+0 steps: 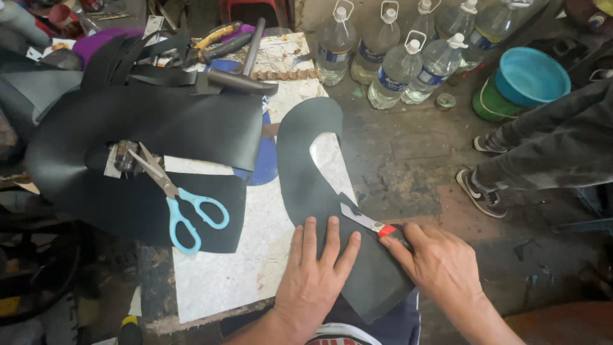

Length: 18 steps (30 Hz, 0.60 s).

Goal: The person uses a utility knife to cut a curved shape out of a dark sheet of material on a workbench. The person holds the material steady with one hand while guiding the knife with the other to follow a pre-drawn outline.

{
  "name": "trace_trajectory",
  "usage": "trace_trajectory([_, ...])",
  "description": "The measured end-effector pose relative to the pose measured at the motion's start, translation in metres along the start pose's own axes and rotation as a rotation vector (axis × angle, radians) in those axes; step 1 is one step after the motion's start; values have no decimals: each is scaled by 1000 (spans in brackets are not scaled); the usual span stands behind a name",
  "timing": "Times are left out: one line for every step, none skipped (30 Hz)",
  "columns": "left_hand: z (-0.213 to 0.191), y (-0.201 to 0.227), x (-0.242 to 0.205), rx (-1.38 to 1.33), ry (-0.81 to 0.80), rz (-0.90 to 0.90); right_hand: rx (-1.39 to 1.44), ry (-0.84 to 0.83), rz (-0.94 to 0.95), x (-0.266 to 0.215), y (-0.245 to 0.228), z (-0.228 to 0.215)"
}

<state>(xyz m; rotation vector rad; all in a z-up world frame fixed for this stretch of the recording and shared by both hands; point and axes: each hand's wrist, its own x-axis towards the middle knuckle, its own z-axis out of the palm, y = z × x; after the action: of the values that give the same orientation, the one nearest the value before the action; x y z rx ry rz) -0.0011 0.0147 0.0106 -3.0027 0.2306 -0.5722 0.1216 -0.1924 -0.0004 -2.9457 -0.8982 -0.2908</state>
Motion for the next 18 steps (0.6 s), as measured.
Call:
trace_trajectory([2,0,0,-3,-1,1,-1,-2,2,6,-2,0])
trace_trajectory([3,1,0,1,-5,-3,12,-15,-13,11,-4,1])
trace_trajectory([4,2,-1,4,-10,-7,26,-27,-29,16,-6,1])
trace_trajectory([4,1,0,6,-7,-6,26,-24,-29,19,-7,4])
trace_trajectory([5,1,1,-10,-1,-9,41,-11,-24,23,-8,7])
trace_trajectory([4,1,0,-28,-4,-15,59,-6,-21,23,-10,9])
trace_trajectory([1,2,-1,-28,-10,-16,63,-11,-22,17,-8,6])
trace_trajectory([0,2,0,-25,3,-17,47,3,-38,14,-5,3])
trace_trajectory([-1,1,1,-22,17,-17,31,16,-55,11,-3,-1])
trace_trajectory([0,0,2,-18,24,-23,28,23,-61,14,-2,1])
trace_trajectory([0,0,3,-11,25,-15,14,6,-48,17,-1,4])
trace_trajectory([0,1,2,-10,17,-1,3,-19,-27,16,-1,6])
trace_trajectory([-1,0,2,-12,15,-1,3,-22,-26,21,-4,9])
trace_trajectory([-1,0,3,-14,20,-1,6,30,-48,26,-6,13])
trace_trajectory([-2,0,3,-15,25,-2,10,82,-70,30,-8,16])
trace_trajectory([-2,1,2,-13,20,-2,14,80,-71,26,-7,14])
trace_trajectory([-2,1,0,-20,1,-7,1,44,-61,22,-6,11])
trace_trajectory([-1,0,2,-26,-7,-10,-18,16,-50,21,-3,8])
